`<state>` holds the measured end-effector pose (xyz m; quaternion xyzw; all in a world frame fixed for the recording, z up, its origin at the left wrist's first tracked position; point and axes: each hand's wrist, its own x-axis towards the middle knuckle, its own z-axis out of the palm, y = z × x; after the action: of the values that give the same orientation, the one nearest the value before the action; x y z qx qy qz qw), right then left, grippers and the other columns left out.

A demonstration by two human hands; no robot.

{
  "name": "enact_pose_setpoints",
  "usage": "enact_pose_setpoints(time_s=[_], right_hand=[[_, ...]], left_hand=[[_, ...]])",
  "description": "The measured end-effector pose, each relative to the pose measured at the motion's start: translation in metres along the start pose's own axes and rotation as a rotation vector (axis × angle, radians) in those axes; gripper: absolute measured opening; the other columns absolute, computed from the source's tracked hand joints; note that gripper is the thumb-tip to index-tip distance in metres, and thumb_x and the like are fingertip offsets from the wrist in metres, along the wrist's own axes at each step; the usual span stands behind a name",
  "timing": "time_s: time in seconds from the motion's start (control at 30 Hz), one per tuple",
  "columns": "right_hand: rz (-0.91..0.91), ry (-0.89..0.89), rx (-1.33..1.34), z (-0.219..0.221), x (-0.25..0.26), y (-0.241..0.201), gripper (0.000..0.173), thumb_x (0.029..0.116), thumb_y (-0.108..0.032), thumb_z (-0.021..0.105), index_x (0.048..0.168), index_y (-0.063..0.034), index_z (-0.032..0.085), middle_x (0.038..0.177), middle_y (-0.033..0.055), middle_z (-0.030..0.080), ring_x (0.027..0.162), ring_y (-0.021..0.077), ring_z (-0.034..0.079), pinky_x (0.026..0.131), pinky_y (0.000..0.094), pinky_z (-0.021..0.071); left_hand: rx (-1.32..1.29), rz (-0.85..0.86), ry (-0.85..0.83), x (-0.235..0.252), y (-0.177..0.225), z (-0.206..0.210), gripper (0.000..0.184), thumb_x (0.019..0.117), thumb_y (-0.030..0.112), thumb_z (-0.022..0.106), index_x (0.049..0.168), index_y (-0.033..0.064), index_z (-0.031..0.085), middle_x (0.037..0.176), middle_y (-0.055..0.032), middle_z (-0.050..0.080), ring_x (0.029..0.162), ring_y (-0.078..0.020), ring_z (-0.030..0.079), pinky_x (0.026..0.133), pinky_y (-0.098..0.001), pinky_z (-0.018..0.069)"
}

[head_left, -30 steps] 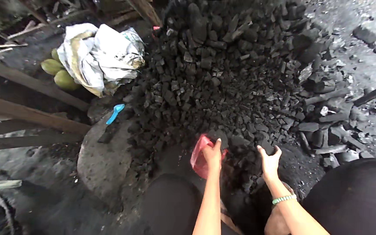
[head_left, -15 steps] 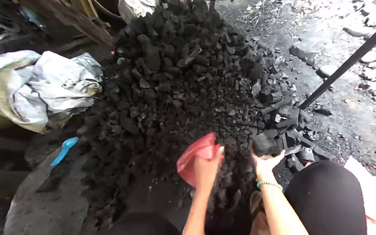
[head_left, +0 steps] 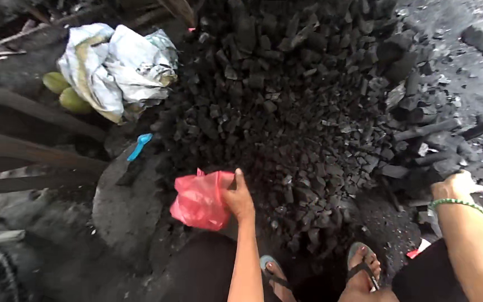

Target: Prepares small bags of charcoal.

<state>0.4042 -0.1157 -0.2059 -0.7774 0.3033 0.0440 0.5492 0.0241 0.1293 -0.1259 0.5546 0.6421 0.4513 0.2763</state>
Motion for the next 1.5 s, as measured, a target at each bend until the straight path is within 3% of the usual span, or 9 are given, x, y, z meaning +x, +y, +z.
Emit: enact_pose_setpoints(time_s=[0.1, 0.23, 0.33, 0.4, 0.6, 0.8, 1.13, 1.27, 1.5], right_hand=[[-0.201, 0.217, -0.138, 0.016, -0.029, 0.008, 0.081, 0.1034, -0.038, 0.052, 0.164, -0.0025, 0.011, 0.166, 0.0292, 0.018, 0.153, 0.0384, 0.028, 0.122, 0.0426, 0.0309], [-0.286, -0.078, -0.286, 0.003, -0.122, 0.076, 0.073, 0.1022, -0.040, 0.056, 0.158, -0.0010, 0.031, 0.163, 0.0328, 0.022, 0.150, 0.0488, 0.026, 0.118, 0.0610, 0.0295], [-0.092, -0.364, -0.503, -0.002, -0.151, 0.149, 0.075, 0.1032, -0.042, 0.057, 0.157, 0.0027, 0.032, 0.162, 0.0377, 0.019, 0.150, 0.0535, 0.022, 0.120, 0.0645, 0.0243], [-0.058, -0.461, -0.509, 0.002, -0.169, 0.166, 0.071, 0.1033, -0.035, 0.061, 0.157, 0.0015, 0.031, 0.156, 0.0344, 0.036, 0.145, 0.0485, 0.037, 0.117, 0.0614, 0.0315], [-0.353, -0.647, -0.265, 0.016, -0.198, 0.146, 0.054, 0.0991, -0.013, 0.067, 0.147, -0.0035, 0.045, 0.126, 0.0287, 0.062, 0.108, 0.0420, 0.062, 0.092, 0.0595, 0.0480], [-0.605, -0.756, -0.304, 0.024, -0.208, 0.109, 0.053, 0.0978, -0.023, 0.069, 0.146, -0.0078, 0.052, 0.127, 0.0243, 0.060, 0.113, 0.0409, 0.059, 0.094, 0.0631, 0.0458], [-1.272, -1.188, -0.841, 0.067, -0.260, 0.077, 0.030, 0.0975, -0.016, 0.068, 0.124, -0.0025, 0.070, 0.127, 0.0252, 0.063, 0.119, 0.0452, 0.060, 0.095, 0.0620, 0.0521], [-1.370, -1.343, -1.263, 0.089, -0.273, 0.115, 0.040, 0.0960, -0.023, 0.070, 0.134, -0.0120, 0.066, 0.141, 0.0199, 0.058, 0.136, 0.0463, 0.047, 0.104, 0.0725, 0.0379], [-1.078, -1.273, -1.209, 0.082, -0.260, 0.098, 0.039, 0.0987, -0.027, 0.069, 0.137, -0.0218, 0.066, 0.145, 0.0154, 0.057, 0.132, 0.0454, 0.051, 0.100, 0.0703, 0.0408]], left_hand=[[0.067, 0.042, 0.019, 0.012, -0.001, 0.008, 0.068, 0.0993, 0.032, 0.067, 0.140, -0.0166, 0.044, 0.136, -0.0363, 0.054, 0.133, -0.0399, 0.051, 0.115, -0.0476, 0.0356], [0.009, -0.323, -0.028, -0.010, -0.056, 0.031, 0.096, 0.1016, 0.044, 0.061, 0.162, 0.0000, 0.001, 0.164, -0.0311, 0.020, 0.151, -0.0435, 0.027, 0.121, -0.0560, 0.0273], [0.113, -0.634, -0.121, -0.064, -0.107, 0.041, 0.090, 0.1016, 0.045, 0.061, 0.160, -0.0033, 0.012, 0.158, -0.0355, 0.028, 0.145, -0.0498, 0.033, 0.115, -0.0599, 0.0341], [0.169, -0.781, -0.255, -0.104, -0.109, 0.043, 0.091, 0.1019, 0.045, 0.060, 0.161, -0.0021, 0.010, 0.159, -0.0384, 0.023, 0.145, -0.0553, 0.028, 0.114, -0.0647, 0.0328], [-0.095, -0.793, -0.402, -0.151, -0.081, 0.050, 0.080, 0.1051, 0.037, 0.057, 0.162, 0.0015, 0.013, 0.163, -0.0306, 0.022, 0.151, -0.0436, 0.025, 0.120, -0.0588, 0.0251], [-0.419, -0.883, -0.296, -0.121, -0.070, 0.048, 0.061, 0.1102, 0.041, 0.041, 0.160, 0.0101, 0.027, 0.164, -0.0187, 0.029, 0.150, -0.0357, 0.029, 0.117, -0.0630, 0.0271], [-0.269, -0.552, -0.003, -0.007, -0.080, 0.041, 0.062, 0.1101, 0.031, 0.046, 0.159, 0.0016, 0.022, 0.157, -0.0250, 0.037, 0.143, -0.0334, 0.041, 0.116, -0.0509, 0.0347], [0.096, -0.627, -0.259, 0.028, -0.115, 0.034, 0.066, 0.1071, 0.038, 0.052, 0.155, -0.0016, 0.032, 0.151, -0.0301, 0.044, 0.141, -0.0424, 0.042, 0.114, -0.0586, 0.0346], [0.399, -0.380, -0.684, -0.020, -0.137, 0.051, 0.069, 0.0999, 0.039, 0.066, 0.150, -0.0024, 0.043, 0.153, -0.0321, 0.041, 0.144, -0.0517, 0.034, 0.117, -0.0666, 0.0259]])
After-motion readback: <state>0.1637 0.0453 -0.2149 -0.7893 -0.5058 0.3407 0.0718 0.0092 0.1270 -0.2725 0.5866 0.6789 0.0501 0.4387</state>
